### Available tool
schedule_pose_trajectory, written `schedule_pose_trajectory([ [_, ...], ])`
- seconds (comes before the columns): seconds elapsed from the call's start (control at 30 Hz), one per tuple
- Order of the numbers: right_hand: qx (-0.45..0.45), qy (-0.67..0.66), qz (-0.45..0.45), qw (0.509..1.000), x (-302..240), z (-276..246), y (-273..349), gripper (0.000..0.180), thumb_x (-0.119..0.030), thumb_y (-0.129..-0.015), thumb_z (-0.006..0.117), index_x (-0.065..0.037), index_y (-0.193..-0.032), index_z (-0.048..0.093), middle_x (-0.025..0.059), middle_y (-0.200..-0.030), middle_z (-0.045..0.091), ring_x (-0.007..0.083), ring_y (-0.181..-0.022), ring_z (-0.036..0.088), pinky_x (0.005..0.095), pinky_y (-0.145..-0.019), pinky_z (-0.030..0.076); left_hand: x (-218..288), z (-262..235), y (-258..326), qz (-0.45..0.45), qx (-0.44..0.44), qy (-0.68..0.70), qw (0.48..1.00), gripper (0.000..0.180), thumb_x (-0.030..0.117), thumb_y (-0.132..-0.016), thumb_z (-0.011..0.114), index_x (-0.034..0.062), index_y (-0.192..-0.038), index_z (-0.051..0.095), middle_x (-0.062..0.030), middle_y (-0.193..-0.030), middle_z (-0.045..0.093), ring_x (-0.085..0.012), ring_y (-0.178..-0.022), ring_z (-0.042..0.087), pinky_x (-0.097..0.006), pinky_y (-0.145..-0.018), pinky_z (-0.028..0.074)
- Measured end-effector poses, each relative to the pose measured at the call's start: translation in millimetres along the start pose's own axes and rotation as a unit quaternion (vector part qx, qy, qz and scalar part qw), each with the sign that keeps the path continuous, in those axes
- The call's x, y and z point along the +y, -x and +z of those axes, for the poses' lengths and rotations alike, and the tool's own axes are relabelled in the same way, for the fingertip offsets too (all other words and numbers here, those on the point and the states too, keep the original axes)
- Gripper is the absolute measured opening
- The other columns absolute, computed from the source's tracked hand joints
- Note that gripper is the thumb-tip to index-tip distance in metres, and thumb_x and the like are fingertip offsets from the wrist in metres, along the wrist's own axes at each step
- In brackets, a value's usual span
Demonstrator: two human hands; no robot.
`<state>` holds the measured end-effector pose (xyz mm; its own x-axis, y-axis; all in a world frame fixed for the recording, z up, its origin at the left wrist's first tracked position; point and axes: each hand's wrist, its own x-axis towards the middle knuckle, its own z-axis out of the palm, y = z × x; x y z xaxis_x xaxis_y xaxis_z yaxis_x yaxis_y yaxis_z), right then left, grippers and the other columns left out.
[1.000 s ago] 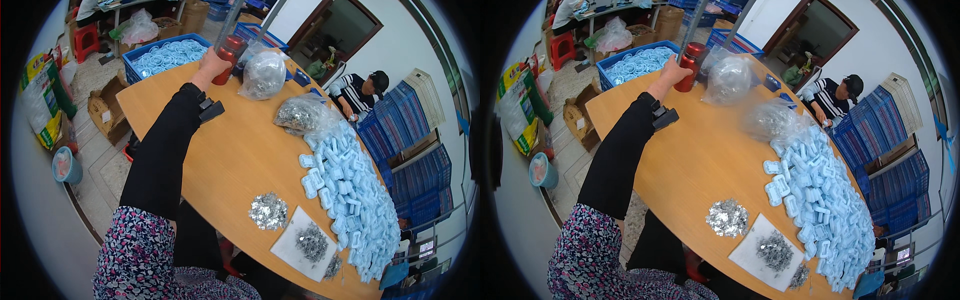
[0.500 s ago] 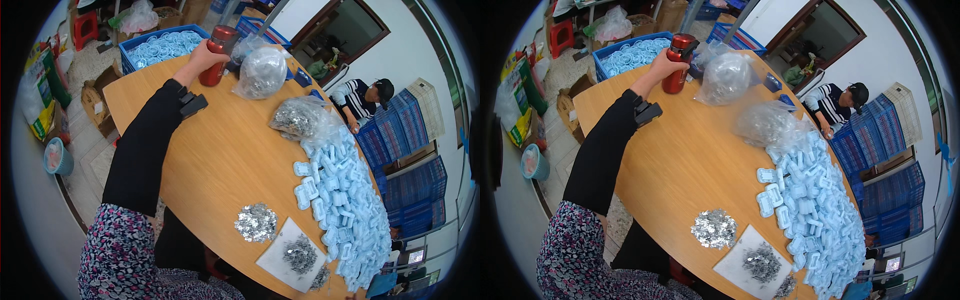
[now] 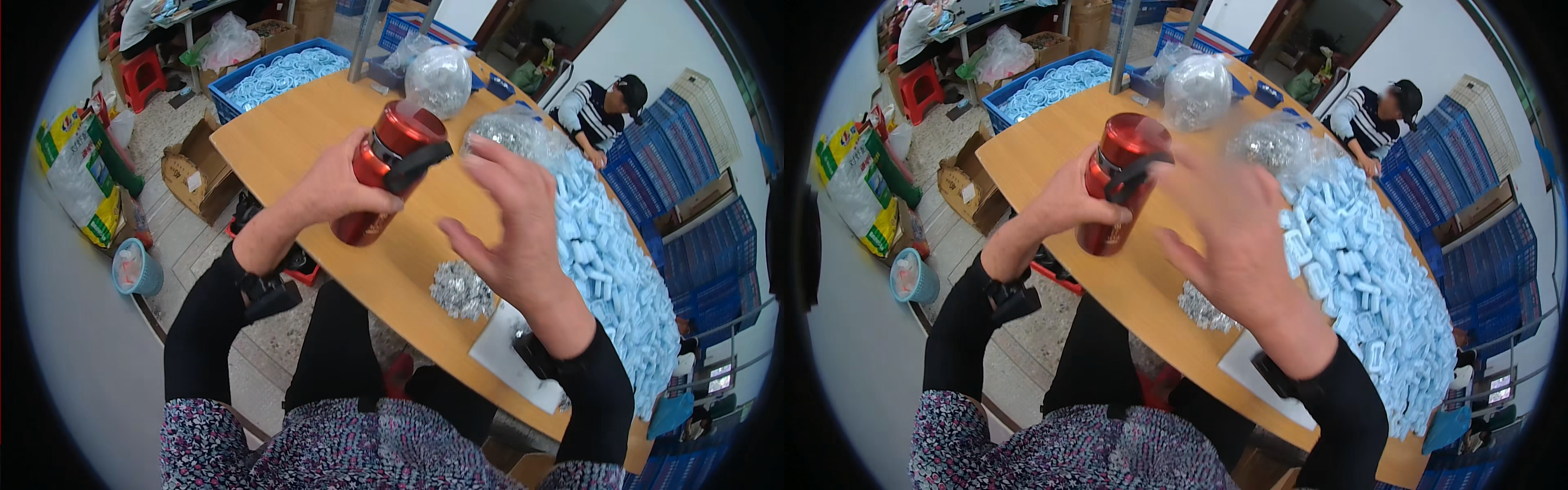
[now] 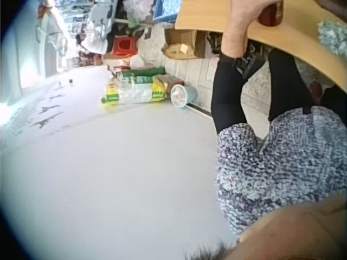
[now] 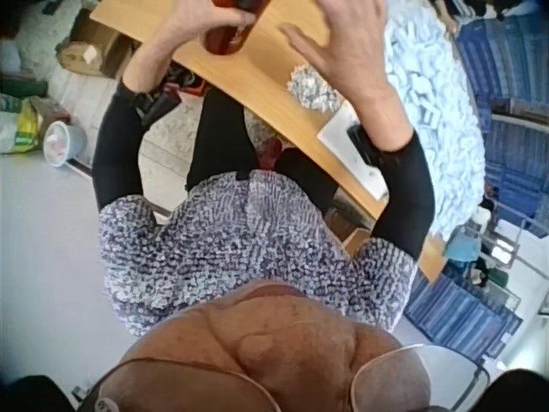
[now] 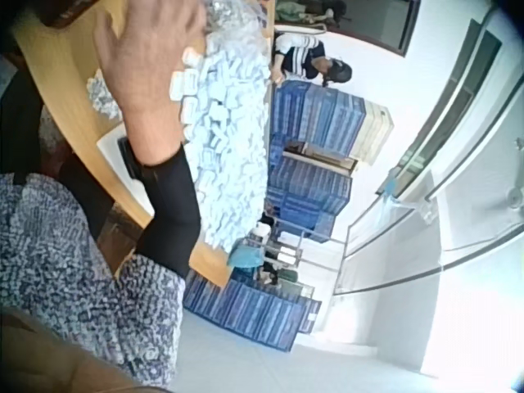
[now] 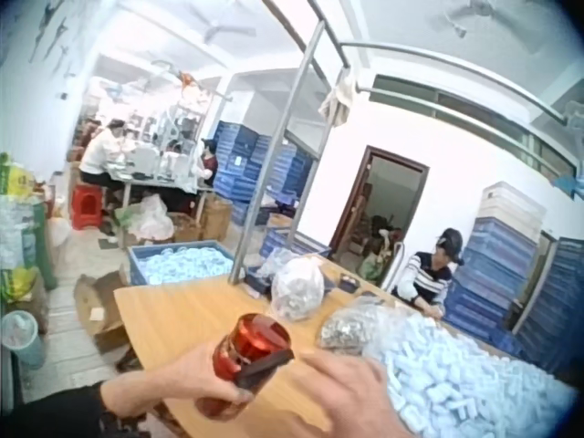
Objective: Assembling small metal springs and connectors into light blue plastic housings.
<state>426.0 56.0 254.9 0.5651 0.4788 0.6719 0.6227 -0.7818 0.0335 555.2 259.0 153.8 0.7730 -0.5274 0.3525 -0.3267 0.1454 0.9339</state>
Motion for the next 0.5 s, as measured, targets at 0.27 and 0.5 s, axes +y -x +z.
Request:
schedule_pose_trajectory([
  [0.27,0.077,0.034,0.001,0.996,7.3,25.9,28.9,0.027,0.001,-0.077,0.070,-0.009,-0.103,0.068,0.0031,-0.088,0.063,0.0221,-0.087,0.058,0.0356,-0.087,0.045,2.5,27.1,56.9,-0.063,-0.022,-0.008,0.998,0.087,0.020,-0.060,0.084,0.0052,-0.137,0.046,-0.0059,-0.122,0.059,-0.0170,-0.112,0.057,-0.034,-0.101,0.044],
  [0.5,-0.106,-0.097,0.389,0.910,45.6,20.8,85.3,0.041,-0.010,-0.087,0.066,-0.003,-0.127,0.057,0.0113,-0.111,0.067,0.0251,-0.096,0.062,0.0353,-0.084,0.051,-26.9,9.8,34.0,-0.002,-0.018,0.042,0.999,0.080,0.020,-0.062,0.086,0.0040,-0.132,0.049,-0.0079,-0.120,0.062,-0.0189,-0.111,0.059,-0.036,-0.101,0.046],
])
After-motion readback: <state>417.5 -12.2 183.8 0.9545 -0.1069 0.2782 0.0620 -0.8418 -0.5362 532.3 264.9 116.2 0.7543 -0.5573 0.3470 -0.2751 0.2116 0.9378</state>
